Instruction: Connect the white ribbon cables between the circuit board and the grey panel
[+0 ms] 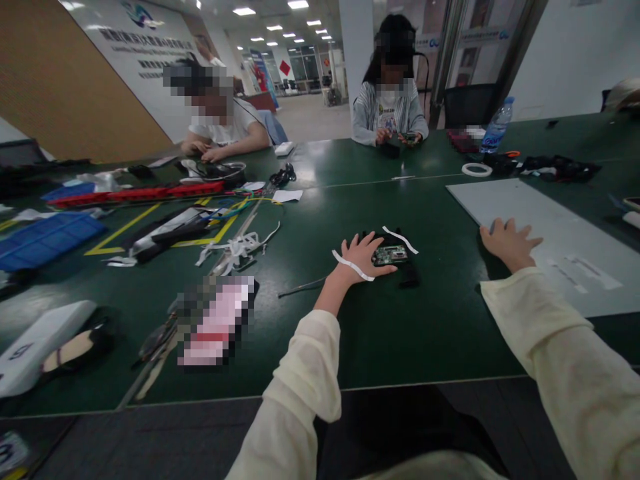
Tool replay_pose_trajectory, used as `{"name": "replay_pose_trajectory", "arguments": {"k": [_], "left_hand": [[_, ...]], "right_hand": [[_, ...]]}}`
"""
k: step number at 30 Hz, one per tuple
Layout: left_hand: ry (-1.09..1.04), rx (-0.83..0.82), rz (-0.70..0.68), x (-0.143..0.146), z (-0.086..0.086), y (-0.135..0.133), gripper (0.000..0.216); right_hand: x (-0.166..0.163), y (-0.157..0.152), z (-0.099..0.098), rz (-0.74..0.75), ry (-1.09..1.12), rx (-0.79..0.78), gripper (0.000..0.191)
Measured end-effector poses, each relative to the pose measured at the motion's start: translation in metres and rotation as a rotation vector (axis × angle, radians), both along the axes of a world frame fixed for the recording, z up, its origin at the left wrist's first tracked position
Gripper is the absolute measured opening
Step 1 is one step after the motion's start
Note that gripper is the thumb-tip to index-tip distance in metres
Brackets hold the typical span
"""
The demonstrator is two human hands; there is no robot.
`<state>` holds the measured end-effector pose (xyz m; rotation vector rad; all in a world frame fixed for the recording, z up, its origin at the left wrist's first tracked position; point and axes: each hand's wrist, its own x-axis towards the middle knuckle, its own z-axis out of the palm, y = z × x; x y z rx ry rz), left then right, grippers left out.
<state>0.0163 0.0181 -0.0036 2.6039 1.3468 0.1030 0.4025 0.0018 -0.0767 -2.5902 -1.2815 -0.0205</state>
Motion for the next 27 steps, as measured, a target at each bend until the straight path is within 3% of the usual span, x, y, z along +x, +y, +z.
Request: {"name": "replay_pose_trajectory", "arguments": {"k": [11,19,27], "left_hand": [[-0.105,0.017,0.004,0.002,0.006,0.002,0.095],[-0.090,0.027,0.026,0.001,-0.007,0.007,0.102],[-0.135,0.111,-0.007,0.001,-0.005,0.006,0.100]], "right_hand": [[0.000,-0.002,0.005,0.034,0.007,-0.027,0.068],[-0.001,-0.002,0.004,0.051,-0.009,-0.023,0.068],[-0.008,-0.006,0.007,0.100,-0.040,-0.027,0.064]]}}
